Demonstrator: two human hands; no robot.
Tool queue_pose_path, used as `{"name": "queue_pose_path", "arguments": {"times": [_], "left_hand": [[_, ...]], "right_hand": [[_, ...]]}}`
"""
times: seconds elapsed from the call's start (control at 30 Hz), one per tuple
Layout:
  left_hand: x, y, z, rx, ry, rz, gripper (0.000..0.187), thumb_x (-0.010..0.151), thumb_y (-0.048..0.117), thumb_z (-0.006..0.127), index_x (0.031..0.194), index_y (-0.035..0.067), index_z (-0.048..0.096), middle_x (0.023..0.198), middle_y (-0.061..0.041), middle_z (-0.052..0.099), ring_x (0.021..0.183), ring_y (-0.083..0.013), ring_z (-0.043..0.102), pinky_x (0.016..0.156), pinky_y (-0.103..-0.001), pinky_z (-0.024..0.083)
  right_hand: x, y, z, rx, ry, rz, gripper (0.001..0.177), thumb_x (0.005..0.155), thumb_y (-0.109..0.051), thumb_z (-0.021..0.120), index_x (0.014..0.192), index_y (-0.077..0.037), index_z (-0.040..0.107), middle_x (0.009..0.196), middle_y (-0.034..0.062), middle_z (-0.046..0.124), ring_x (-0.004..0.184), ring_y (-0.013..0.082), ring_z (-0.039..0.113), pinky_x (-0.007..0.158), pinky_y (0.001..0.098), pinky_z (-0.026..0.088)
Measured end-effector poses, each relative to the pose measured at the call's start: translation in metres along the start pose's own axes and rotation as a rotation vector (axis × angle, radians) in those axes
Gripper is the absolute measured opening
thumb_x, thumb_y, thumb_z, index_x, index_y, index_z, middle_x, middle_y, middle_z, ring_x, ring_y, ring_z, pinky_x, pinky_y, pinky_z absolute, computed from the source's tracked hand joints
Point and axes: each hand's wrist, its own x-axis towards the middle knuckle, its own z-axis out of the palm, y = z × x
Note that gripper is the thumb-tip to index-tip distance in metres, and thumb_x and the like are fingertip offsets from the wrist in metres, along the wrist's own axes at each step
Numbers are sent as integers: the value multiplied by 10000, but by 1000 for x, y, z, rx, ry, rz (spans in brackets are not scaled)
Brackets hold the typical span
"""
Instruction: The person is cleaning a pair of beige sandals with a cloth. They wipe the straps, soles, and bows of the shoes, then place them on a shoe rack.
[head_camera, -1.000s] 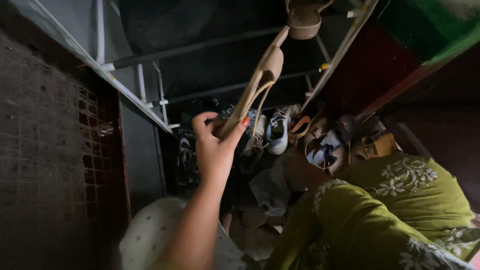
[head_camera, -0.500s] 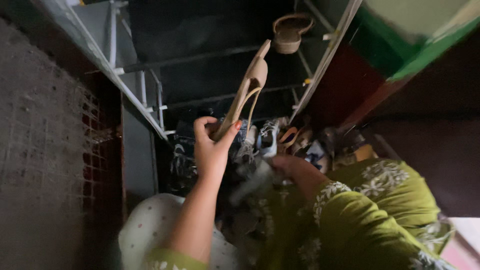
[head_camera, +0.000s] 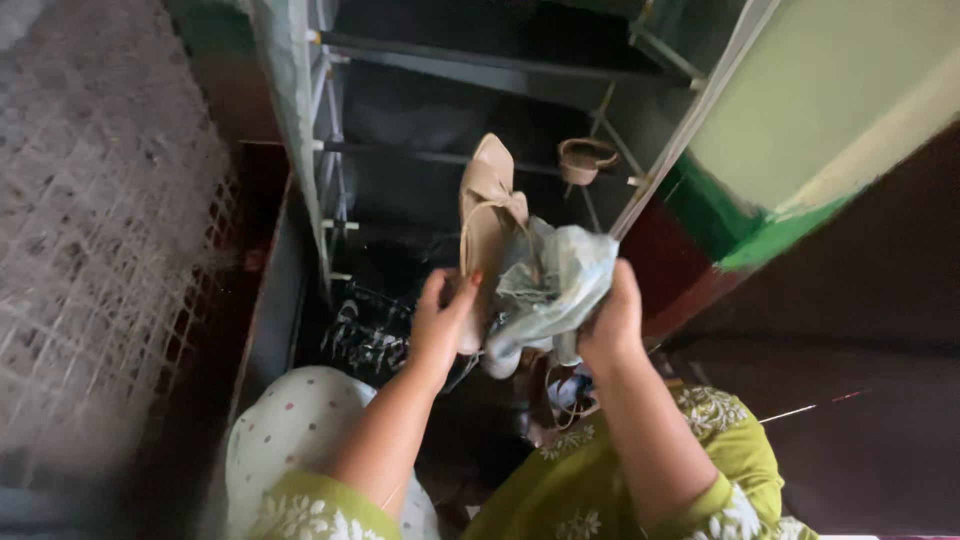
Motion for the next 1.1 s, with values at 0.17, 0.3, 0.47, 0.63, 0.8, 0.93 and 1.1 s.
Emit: {"name": "queue_pose_path", "arguments": {"times": [0.17,0.3,0.47,0.63,0.8,0.93,1.1], "left_hand": [[-17,-6,4,-132,-72,-138,332,978,359,649,1163,83,646,991,-68,681,895,-174,610,741,-300,494],[-27,2,27,-534,-252,-361,396,977,403,592,1246,112,606,1114,-50,664,1008,-171,609,847,-310,478],[-54,15,36,-898,-381,-446,487,977,460,522,1350,149,555,1268,-27,644,1149,-166,608,978,-321,458],[-77,12,29,-1253,-558,-472,583,976,516,451,1454,186,504,1421,-4,624,1290,-161,606,1110,-333,438],[-60,14,19,-995,-403,-405,584,1044,488,492,1421,45,539,1309,-148,622,1206,-302,587,1065,-478,438],[-69,25,16,-408,-315,-116,497,974,386,610,1371,99,527,1246,-83,621,1150,-198,579,973,-373,474],[-77,52,9,-601,-344,-383,426,994,481,448,1263,170,561,1150,22,653,1068,-107,618,929,-318,508]], "right_hand": [[-61,-35,43,225,-125,-18,418,960,-392,547,1203,-78,676,1157,105,713,1080,294,673,988,473,541],[-82,-25,57,-389,-184,-181,363,895,-244,719,1165,-3,685,1096,187,700,974,306,671,891,461,518],[-105,2,74,-1231,-54,-792,629,826,-266,827,1322,1,547,1280,226,593,1209,308,607,1077,429,499],[-157,6,67,-1533,-507,-1108,1155,570,-487,932,1502,-40,416,1537,336,335,1389,496,396,1111,521,357],[-164,-4,62,-1528,-468,-895,795,616,-213,911,1346,-130,607,1405,253,499,1273,436,536,1049,478,458],[-152,-27,51,-1495,-228,-880,640,615,-17,806,1238,-106,688,1217,167,601,1155,363,621,991,416,508],[-140,-51,38,-1072,60,-1028,633,785,90,640,1395,-40,532,1291,94,535,1202,233,579,1032,356,481]]}}
